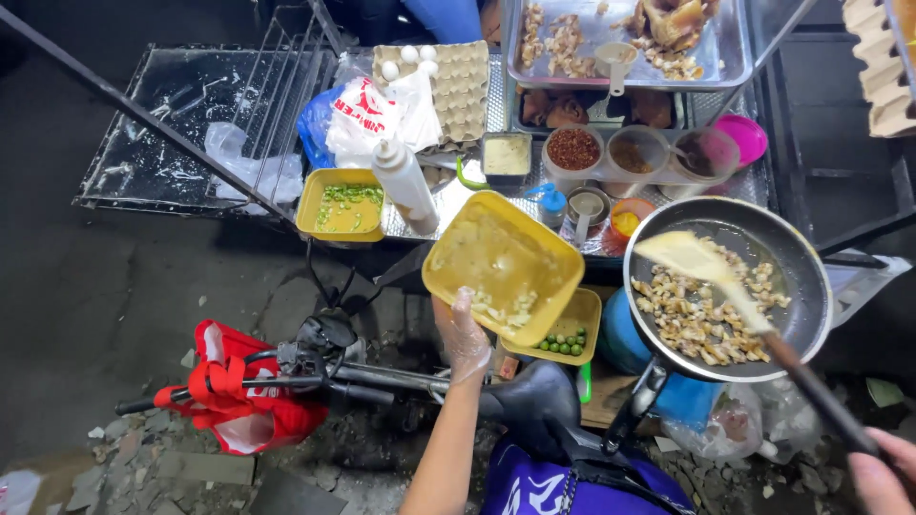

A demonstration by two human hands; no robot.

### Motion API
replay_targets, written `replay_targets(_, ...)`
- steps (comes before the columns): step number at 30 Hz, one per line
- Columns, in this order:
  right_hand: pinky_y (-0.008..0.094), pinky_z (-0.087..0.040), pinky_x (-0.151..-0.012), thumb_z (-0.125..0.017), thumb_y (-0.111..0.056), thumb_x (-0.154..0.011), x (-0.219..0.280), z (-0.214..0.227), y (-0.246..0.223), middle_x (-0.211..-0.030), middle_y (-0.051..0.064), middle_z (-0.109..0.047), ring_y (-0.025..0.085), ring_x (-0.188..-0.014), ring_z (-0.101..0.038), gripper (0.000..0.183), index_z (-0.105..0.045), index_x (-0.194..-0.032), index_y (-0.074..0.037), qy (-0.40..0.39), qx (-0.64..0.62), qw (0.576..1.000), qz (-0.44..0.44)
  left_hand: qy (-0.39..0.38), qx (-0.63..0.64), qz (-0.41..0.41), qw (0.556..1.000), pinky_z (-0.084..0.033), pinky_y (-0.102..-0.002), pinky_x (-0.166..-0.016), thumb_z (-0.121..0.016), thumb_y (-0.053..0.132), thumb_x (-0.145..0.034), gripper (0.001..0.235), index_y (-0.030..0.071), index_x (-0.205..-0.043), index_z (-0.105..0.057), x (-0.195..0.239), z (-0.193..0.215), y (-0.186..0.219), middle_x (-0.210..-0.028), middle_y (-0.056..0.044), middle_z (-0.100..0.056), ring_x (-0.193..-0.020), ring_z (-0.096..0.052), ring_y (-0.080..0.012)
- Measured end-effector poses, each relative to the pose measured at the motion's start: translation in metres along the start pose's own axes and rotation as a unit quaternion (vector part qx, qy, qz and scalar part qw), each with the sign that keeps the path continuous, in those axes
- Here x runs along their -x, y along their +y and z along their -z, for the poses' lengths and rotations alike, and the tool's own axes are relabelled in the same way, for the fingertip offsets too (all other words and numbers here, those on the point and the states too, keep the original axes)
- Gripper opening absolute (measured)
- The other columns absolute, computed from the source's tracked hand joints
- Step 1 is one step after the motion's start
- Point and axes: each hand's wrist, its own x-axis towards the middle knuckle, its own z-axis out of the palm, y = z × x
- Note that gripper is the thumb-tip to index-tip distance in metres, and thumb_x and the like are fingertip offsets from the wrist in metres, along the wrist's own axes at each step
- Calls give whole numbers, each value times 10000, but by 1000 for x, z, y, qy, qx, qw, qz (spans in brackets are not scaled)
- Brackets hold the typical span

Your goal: Adding chopped green onions and eggs to a frying pan and stirring the mixture at a street food stall.

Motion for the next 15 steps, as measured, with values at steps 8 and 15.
replay_targets(8,300,-578,-748,-760,-258,-891,14,-35,-275,-1025,13,-800,113,-798,-728,317,-795,-1173,-118,-6,229,942,244,6,-31,78,996,-568,-448,-828,-600,249,-829,453,36,-1228,-610,95,-66,20,-1156,-141,-706,-1034,-696,-288)
replay_targets(15,373,-520,-487,-722,-317,-894,16,-16,-253,-812,-62,-735,126,-566,-657,305,-735,-1162,-173,-48,291,884,363,26,-2,67,997,-571,-400,-838,-683,239,-767,407,41,-1119,-634,123,-94,16,-1102,-100,-697,-1033,-675,-247)
